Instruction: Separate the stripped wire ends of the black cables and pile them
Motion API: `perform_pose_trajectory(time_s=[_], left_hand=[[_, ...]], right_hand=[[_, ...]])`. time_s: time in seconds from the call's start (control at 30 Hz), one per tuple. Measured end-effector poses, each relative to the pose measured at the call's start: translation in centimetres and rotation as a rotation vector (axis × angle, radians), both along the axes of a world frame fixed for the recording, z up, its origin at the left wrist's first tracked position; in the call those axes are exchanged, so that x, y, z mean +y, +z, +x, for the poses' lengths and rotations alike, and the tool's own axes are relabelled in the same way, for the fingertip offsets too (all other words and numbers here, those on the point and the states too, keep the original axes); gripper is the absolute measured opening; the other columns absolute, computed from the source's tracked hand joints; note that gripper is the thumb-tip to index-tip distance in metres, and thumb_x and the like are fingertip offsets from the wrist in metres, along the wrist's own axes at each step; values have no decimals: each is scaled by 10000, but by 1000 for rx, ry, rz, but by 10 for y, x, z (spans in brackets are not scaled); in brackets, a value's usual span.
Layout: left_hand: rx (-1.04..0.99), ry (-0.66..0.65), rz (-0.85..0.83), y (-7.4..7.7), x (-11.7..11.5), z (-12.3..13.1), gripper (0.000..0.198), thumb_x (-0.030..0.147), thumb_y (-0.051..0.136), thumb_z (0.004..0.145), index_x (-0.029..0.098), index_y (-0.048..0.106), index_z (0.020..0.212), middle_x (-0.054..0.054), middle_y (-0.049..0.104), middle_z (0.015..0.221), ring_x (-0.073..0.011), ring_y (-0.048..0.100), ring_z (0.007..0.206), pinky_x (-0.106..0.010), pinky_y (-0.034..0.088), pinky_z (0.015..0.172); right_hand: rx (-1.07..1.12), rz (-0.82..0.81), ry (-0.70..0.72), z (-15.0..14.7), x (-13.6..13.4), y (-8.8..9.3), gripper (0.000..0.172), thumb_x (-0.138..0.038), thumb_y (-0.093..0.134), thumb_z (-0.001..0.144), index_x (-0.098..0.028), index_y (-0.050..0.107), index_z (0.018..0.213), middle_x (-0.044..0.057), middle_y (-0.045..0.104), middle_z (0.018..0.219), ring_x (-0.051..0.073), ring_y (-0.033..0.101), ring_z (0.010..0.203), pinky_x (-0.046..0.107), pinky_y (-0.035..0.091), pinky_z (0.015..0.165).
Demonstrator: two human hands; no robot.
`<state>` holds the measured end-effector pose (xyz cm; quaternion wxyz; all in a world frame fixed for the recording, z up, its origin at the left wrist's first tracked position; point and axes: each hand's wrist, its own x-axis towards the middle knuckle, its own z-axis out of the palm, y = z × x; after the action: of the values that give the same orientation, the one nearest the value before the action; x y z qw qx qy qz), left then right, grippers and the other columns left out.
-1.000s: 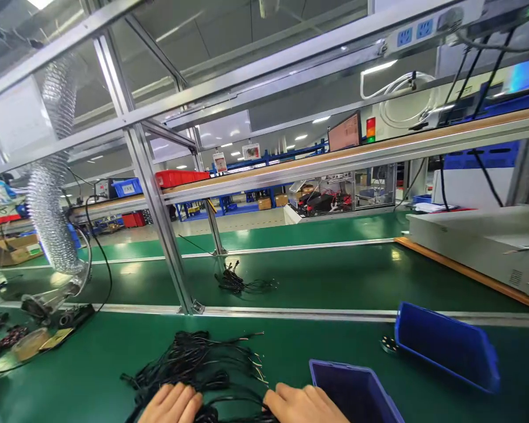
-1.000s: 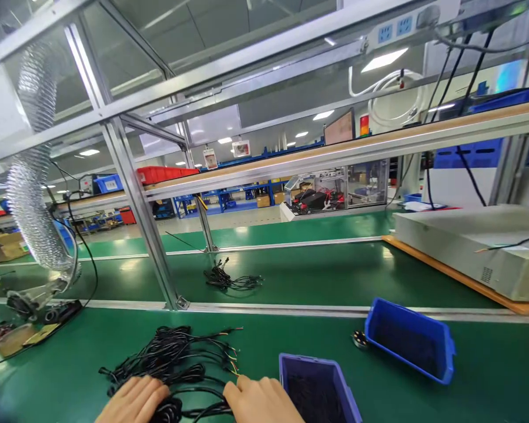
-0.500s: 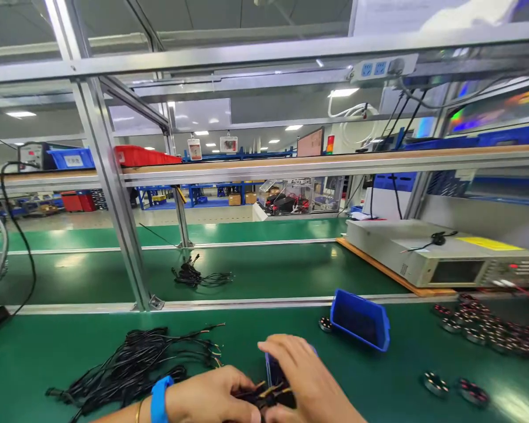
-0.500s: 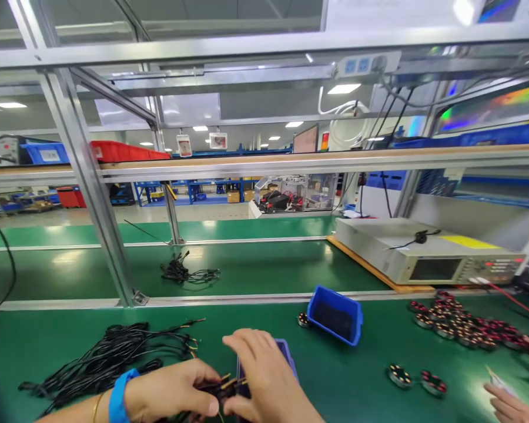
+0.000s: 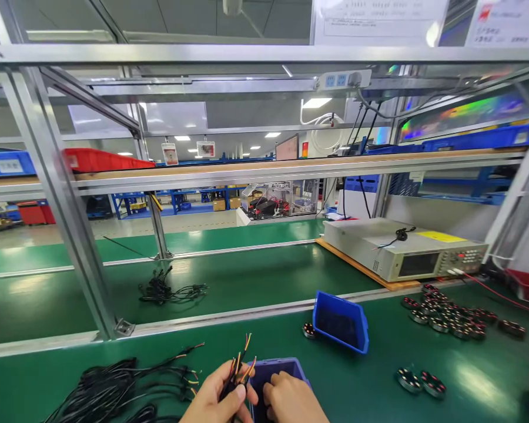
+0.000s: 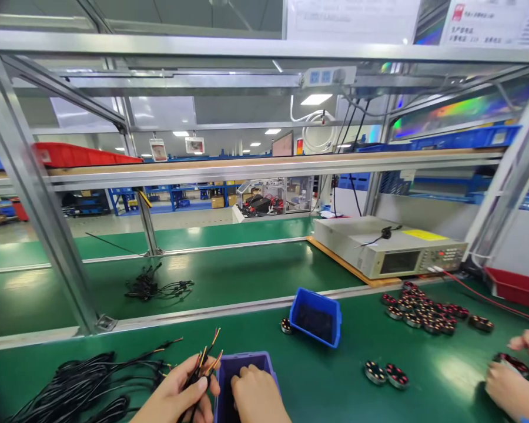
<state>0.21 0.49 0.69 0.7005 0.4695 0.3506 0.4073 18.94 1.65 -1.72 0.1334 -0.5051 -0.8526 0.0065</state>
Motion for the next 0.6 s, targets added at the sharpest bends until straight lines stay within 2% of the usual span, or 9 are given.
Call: perform_pose_trajectory(time_s=[0.07,0.17,0.23,0.33,0.47,0.6], left_hand=[[12,-5,-16,3,3,7,539,615,822,652,159,663,892,-24,693,754,-89,636,507,-160,393,469],[46,3,-34,2,7,18,541,640,824,620,157,615,745,37,623,570,-28,475,377,-149,306,412],[73,10,-33,0,8,25,558,658,825,594,161,613,735,67,566,473,-16,375,342,-153,256,390],[120,27,-31,-3,8,32,584,675,822,575,157,643,778,67,558,433,-19,305,326,-165,221,375],[134,71,-9,-5,5,32,563,675,810,600,163,638,762,84,524,398,-18,247,311,-177,224,366],[120,99,-46,-4,2,30,568,678,817,584,172,612,740,95,503,416,-15,268,318,-169,249,375]], right_hand=[[24,-8,-2,6,-1,1,169,-40,707,760,-173,683,658,29,692,684,190,668,715,223,423,609],[71,-26,6,11,-3,3,174,-45,682,803,-190,702,710,6,694,737,162,652,721,207,422,627],[94,-44,13,12,-6,4,180,-50,655,840,-197,706,750,3,697,788,153,649,742,199,432,643],[190,-53,49,13,-12,10,174,-59,605,886,-200,703,859,19,699,872,162,655,803,202,465,694],[523,-13,159,20,-22,27,208,-89,511,950,-216,673,919,28,693,892,167,666,833,215,506,736],[714,15,159,24,-26,40,225,-180,467,995,-223,660,888,30,694,842,165,673,772,217,524,705]])
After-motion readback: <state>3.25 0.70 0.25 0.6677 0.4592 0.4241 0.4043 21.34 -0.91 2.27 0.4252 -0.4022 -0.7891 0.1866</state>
